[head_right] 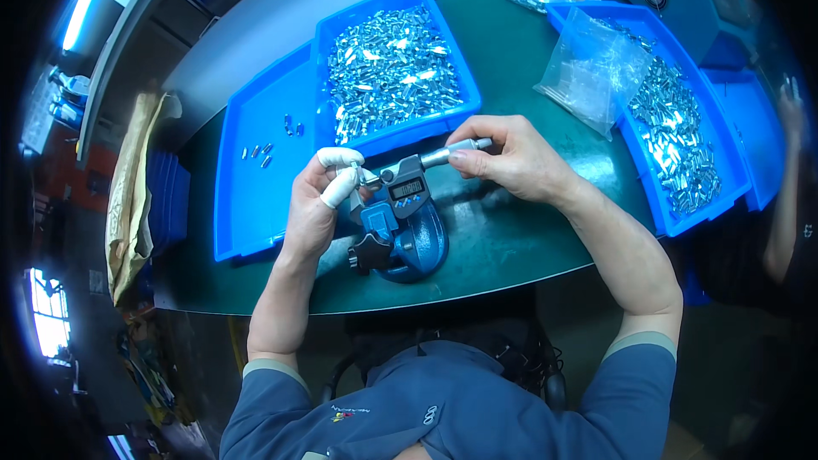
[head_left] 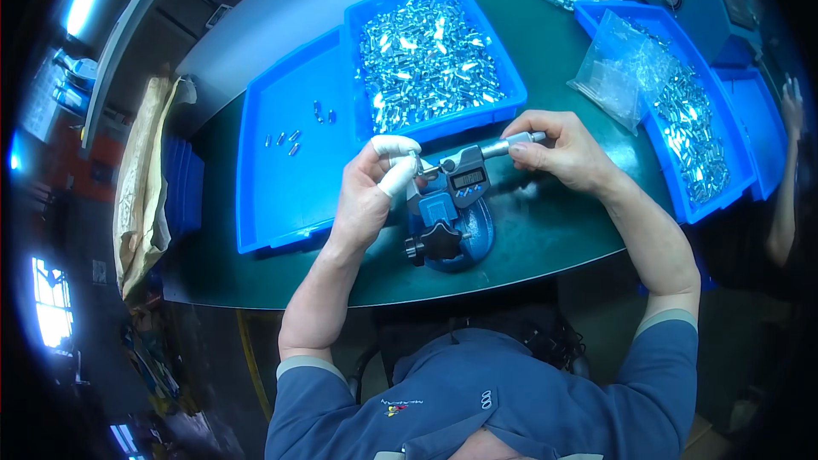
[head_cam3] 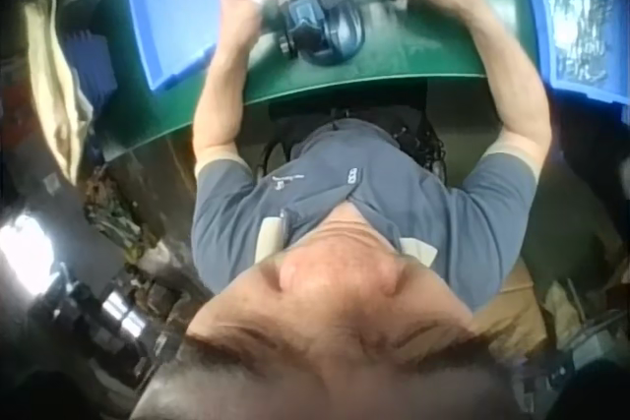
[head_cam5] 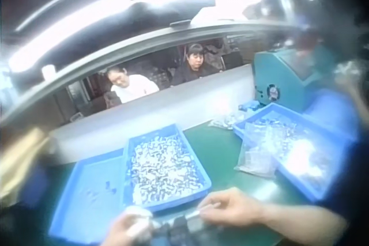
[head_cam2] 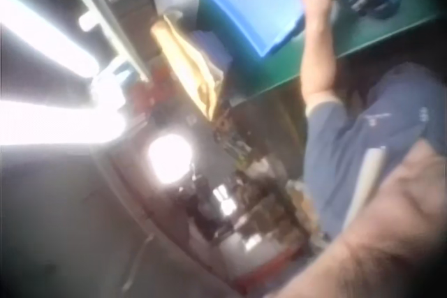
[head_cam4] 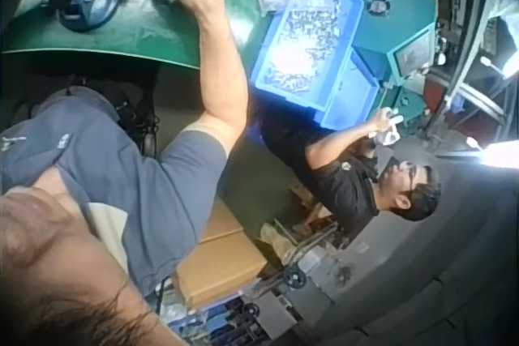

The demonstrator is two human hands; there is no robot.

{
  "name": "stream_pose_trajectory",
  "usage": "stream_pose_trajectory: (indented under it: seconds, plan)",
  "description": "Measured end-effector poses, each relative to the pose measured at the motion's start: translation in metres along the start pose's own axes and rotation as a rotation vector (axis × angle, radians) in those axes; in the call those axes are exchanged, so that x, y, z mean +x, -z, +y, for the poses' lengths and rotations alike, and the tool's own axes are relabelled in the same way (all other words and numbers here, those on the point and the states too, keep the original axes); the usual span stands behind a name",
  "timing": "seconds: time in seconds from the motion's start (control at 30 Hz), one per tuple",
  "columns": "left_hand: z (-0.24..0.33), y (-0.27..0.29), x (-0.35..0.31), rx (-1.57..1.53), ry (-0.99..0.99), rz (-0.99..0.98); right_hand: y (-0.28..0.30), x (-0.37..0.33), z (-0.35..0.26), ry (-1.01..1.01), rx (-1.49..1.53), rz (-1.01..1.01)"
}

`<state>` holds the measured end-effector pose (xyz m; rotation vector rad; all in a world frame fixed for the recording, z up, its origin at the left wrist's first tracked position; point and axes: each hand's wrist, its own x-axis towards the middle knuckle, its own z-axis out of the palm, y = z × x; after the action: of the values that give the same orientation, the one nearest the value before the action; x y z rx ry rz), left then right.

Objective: The person measures the dimensions of small metal components using a digital micrometer.

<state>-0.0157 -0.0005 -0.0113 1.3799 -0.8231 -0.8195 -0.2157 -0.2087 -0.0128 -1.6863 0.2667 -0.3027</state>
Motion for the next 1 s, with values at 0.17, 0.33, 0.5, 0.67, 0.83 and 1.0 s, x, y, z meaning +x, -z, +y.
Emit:
stream_pose_trajectory:
  seconds: [0.17,0.33,0.5,0.67,0.83,1.0]
  plan:
    - [0.003,0.000,-0.001,-0.005,0.043,0.012,0.001,-0.001,-0.005,-0.008,-0.038,0.043]
    - [0.005,0.001,-0.002,0.027,0.091,0.016,-0.001,0.002,0.000,-0.021,-0.020,0.061]
    - [0.002,0.002,0.002,0.032,0.064,-0.004,0.001,0.002,0.003,-0.001,-0.029,0.083]
    - [0.000,0.003,0.000,0.021,0.052,0.009,0.000,0.003,0.006,0.011,-0.053,0.075]
    - [0.009,0.000,-0.001,0.002,0.107,-0.004,0.001,0.002,0.006,0.011,-0.050,0.081]
    - [0.007,0.002,-0.001,0.015,0.115,-0.006,0.001,0.003,0.006,0.016,-0.064,0.077]
